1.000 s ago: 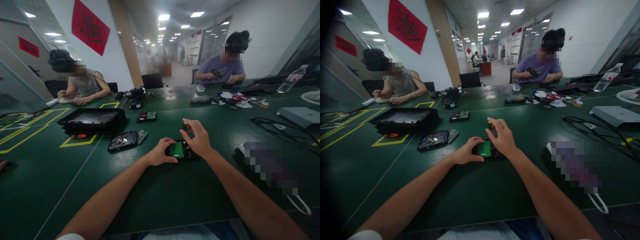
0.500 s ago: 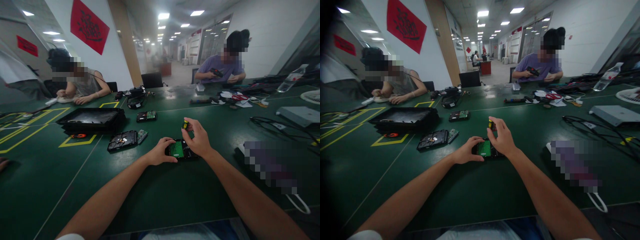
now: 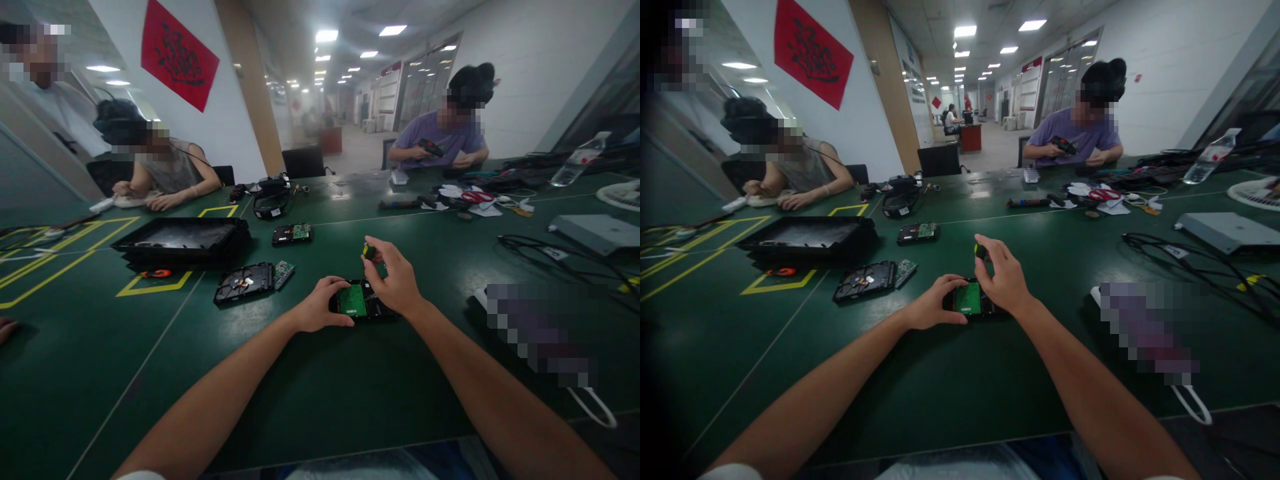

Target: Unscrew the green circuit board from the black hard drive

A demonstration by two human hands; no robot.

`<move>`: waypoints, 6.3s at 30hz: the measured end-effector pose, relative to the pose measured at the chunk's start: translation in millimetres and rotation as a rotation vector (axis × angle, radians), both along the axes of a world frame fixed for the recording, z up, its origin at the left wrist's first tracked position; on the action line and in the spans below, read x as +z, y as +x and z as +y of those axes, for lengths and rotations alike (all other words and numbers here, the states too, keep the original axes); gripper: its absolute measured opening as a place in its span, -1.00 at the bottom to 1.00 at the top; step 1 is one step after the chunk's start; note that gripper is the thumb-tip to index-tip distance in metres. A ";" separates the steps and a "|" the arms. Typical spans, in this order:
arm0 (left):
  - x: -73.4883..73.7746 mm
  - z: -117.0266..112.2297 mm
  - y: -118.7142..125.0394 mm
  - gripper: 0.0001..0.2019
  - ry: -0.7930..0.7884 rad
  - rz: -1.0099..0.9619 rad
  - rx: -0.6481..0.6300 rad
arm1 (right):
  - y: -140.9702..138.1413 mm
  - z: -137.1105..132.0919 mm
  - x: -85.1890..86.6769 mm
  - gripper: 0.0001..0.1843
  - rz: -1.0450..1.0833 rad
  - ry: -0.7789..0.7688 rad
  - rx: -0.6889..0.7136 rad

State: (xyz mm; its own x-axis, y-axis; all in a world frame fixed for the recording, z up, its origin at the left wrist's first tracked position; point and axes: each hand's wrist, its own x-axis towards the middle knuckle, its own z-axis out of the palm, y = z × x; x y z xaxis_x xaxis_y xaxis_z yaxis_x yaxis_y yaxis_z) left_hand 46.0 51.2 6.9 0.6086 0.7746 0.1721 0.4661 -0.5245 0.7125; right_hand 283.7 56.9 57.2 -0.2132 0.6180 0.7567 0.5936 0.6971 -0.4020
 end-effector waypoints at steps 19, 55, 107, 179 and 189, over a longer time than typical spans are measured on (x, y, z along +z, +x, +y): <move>0.3 0.2 -0.5 -0.07 -0.012 0.002 0.002 | -1.1 0.9 -2.0 -0.46 0.014 -0.007 -0.034; 2.3 -0.8 -0.4 -0.12 -0.008 0.020 -0.019 | -1.1 1.7 -3.0 -0.46 0.024 0.008 -0.011; 6.1 -2.3 0.1 -0.12 -0.018 0.031 -0.010 | -0.2 1.9 -3.9 -0.45 0.005 0.008 0.004; 7.2 -2.6 -0.2 -0.10 -0.050 0.018 -0.009 | -0.9 0.3 -2.7 -0.41 0.005 -0.038 0.035; 6.8 -2.4 -0.3 -0.10 -0.042 0.023 -0.008 | -1.1 1.2 -3.0 -0.42 -0.002 -0.026 0.025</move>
